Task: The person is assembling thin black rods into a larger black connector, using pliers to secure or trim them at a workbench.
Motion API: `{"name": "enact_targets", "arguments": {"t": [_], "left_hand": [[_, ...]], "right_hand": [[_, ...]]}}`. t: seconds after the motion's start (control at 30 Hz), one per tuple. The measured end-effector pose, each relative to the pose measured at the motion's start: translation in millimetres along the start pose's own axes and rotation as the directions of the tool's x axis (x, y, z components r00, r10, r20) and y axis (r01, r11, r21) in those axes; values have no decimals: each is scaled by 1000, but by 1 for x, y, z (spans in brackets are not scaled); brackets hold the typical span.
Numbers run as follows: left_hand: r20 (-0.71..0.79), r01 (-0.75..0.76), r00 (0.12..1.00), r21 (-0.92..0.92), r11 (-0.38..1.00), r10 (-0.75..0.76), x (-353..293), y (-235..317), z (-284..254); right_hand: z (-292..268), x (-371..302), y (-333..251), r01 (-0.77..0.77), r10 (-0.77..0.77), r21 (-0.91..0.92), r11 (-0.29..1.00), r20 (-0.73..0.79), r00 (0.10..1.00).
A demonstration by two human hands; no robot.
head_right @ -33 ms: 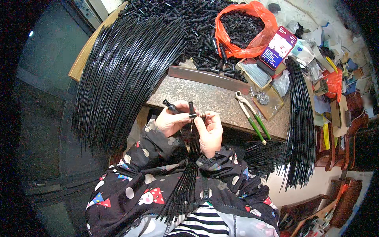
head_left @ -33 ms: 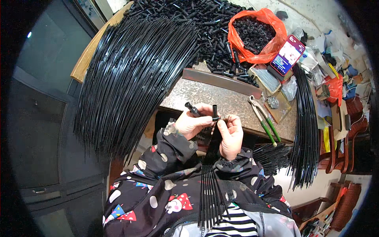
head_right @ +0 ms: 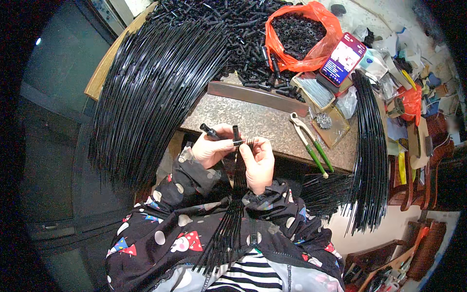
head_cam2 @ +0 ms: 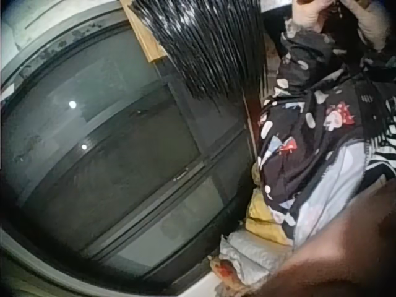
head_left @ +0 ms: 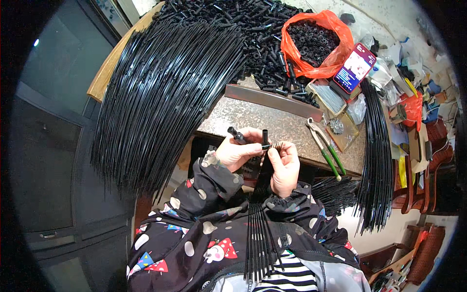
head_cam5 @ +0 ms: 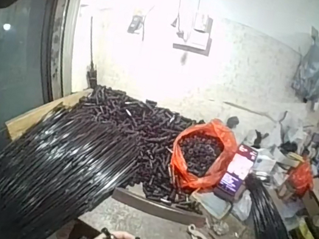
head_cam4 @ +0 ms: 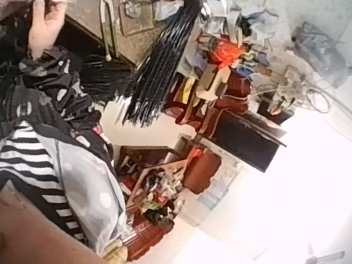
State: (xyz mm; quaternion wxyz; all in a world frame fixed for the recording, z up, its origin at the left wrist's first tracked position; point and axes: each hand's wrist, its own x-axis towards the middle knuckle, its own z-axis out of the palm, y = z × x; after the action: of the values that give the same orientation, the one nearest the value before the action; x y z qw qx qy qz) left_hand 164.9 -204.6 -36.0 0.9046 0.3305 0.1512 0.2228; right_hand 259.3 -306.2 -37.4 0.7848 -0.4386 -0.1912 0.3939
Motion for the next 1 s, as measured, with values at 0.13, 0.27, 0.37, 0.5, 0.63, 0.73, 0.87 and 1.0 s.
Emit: {"name": "enact_targets", "arguments": {"t": [0.13, 0.27, 0.37, 0.5, 0.63, 0.73, 0.87, 1.0], "left_hand": [[-47, -12, 999, 89, 996, 16, -3, 1, 2], [27, -169, 984, 478, 862, 178, -8, 8, 10], [123, -370, 900, 725, 581, 419, -9, 7, 20], [49, -312, 911, 732, 606, 410, -5, -1, 14], [-112, -121, 983, 177, 977, 142, -8, -5, 16], [-48, -152, 985, 194, 969, 164, -10, -4, 12], [18, -170, 978, 636, 753, 206, -12, 12, 24], [195, -371, 880, 851, 371, 432, -15, 16, 25]], "right_hand": [[0, 1, -1, 13, -14, -7, 1000, -6, 1000], [3, 0, -3, 27, -27, -5, 1000, 2, 1000], [2, -1, 3, 66, -67, -43, 997, -24, 997], [-2, 4, 3, -63, 62, 32, 997, 56, 997], [-16, 7, 10, -178, 153, 117, 977, 195, 969], [-14, 8, 2, -289, 246, 160, 944, 242, 939], [-15, 5, 6, -289, 247, 167, 943, 233, 941], [-19, 6, 5, -330, 283, 164, 930, 255, 924]]}}
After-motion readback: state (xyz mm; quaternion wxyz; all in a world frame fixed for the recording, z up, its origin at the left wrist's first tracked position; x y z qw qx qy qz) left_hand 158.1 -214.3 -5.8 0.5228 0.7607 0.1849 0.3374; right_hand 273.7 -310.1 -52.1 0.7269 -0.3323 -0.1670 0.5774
